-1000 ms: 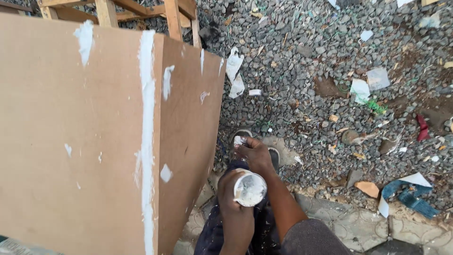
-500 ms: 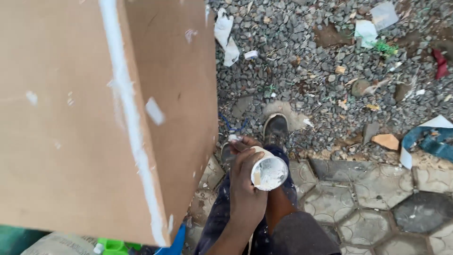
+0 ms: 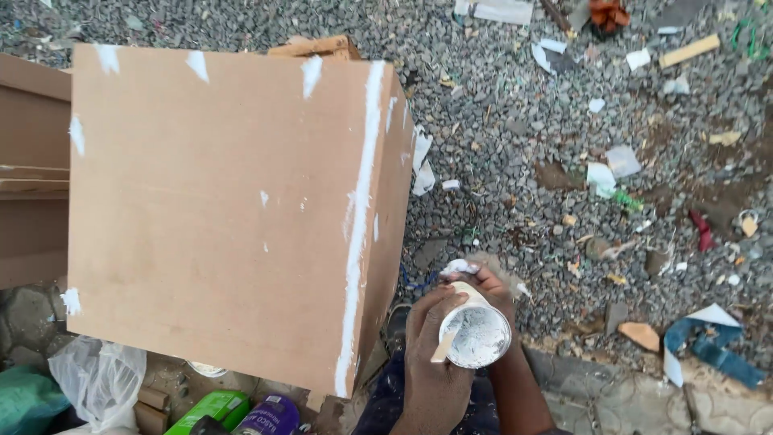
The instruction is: Applying white filler paste to the joints and holes of a wooden cabinet using fingers and a stick
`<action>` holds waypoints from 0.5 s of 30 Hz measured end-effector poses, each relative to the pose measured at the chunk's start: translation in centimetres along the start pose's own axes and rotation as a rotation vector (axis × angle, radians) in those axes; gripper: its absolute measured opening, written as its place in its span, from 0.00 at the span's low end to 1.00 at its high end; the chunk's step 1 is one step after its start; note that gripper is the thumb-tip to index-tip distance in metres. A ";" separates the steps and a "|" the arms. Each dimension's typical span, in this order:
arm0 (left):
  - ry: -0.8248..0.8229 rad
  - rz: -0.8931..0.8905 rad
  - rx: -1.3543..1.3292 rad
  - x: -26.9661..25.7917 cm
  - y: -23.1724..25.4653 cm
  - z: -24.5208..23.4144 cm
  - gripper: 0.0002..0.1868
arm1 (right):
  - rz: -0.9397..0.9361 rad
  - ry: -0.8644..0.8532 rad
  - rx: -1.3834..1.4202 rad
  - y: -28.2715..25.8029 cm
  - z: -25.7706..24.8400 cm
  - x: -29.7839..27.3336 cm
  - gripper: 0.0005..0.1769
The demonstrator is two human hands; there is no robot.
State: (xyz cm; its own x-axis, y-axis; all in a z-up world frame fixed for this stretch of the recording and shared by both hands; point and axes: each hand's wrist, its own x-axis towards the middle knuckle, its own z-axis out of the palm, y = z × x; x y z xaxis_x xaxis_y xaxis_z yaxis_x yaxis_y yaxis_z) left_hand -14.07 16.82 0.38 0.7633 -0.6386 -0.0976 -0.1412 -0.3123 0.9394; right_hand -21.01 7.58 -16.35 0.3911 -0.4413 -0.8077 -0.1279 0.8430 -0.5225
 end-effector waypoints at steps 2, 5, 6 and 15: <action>0.083 0.041 -0.026 1.9 1.6 0.1 0.17 | -0.084 0.063 0.001 -7.3 3.8 -4.5 0.13; 0.150 0.093 -0.070 4.6 3.2 0.6 0.18 | -0.198 0.178 0.026 -15.5 6.0 -8.3 0.17; 0.139 0.108 -0.086 5.6 3.6 0.9 0.18 | -0.229 0.224 0.050 -17.9 6.2 -9.1 0.22; 0.010 0.210 -0.147 10.9 8.2 3.3 0.30 | -0.502 0.181 -1.309 -27.1 3.8 -13.4 0.18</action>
State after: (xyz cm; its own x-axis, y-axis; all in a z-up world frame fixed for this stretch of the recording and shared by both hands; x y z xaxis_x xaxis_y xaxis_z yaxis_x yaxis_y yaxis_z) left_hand -8.93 4.97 5.97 0.7332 -0.6714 0.1075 -0.2046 -0.0672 0.9765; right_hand -19.29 -8.16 9.73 0.5395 -0.7217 -0.4336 -0.7920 -0.2601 -0.5524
